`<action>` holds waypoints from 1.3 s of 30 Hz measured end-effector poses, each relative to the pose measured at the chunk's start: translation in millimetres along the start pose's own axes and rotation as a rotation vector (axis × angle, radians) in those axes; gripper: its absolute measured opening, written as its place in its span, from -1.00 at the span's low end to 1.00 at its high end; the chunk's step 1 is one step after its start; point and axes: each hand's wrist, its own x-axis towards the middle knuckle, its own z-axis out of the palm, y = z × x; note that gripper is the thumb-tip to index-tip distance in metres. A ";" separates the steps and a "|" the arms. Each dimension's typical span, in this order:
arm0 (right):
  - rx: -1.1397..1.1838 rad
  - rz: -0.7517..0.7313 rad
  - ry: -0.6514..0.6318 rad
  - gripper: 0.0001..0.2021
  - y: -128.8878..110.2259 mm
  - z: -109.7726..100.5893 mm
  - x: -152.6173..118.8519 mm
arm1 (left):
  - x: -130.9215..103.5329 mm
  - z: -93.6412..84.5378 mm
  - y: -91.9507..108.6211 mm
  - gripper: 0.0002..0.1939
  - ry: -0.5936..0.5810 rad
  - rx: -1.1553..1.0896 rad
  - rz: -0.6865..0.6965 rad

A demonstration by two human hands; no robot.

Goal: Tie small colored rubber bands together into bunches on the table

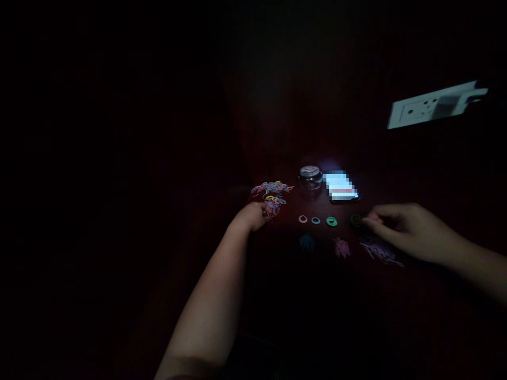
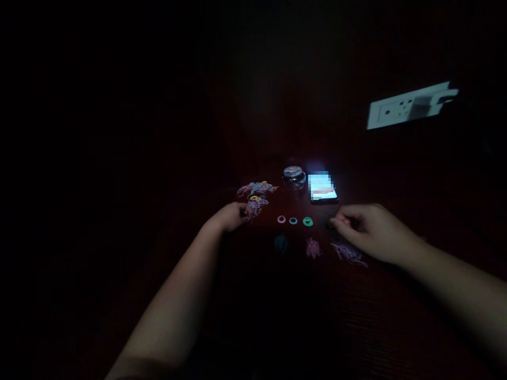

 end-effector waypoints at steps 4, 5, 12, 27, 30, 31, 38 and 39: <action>-0.013 -0.009 0.007 -0.54 -0.5 -0.2 0.2 | 1.3 4.3 0.0 -0.77 0.009 -0.023 -0.034; -0.012 -0.008 0.008 -0.54 -0.5 -0.2 0.3 | 2.3 4.9 -1.2 -0.75 0.019 -0.021 -0.045; 0.007 -0.012 -0.001 -0.57 -2.5 -0.1 0.7 | 7.0 5.2 -6.3 -0.77 0.140 0.046 0.030; 0.001 -0.053 0.019 -0.64 -0.3 1.6 1.9 | 27.2 16.4 -12.9 -0.66 0.014 0.030 0.302; -0.002 -0.052 0.025 -0.66 -1.3 1.9 1.7 | 27.7 16.2 -12.9 -0.74 0.028 0.009 0.250; -0.005 -0.054 0.027 -0.67 -1.7 2.0 1.5 | 27.7 16.2 -12.8 -0.76 0.026 0.001 0.235; -0.023 -0.085 0.043 -0.67 -2.2 3.3 0.7 | 27.7 17.0 -13.0 -0.88 0.052 -0.016 0.227; -0.022 -0.087 0.046 -0.68 -2.7 3.4 0.7 | 27.5 16.7 -12.7 -0.89 0.049 -0.008 0.233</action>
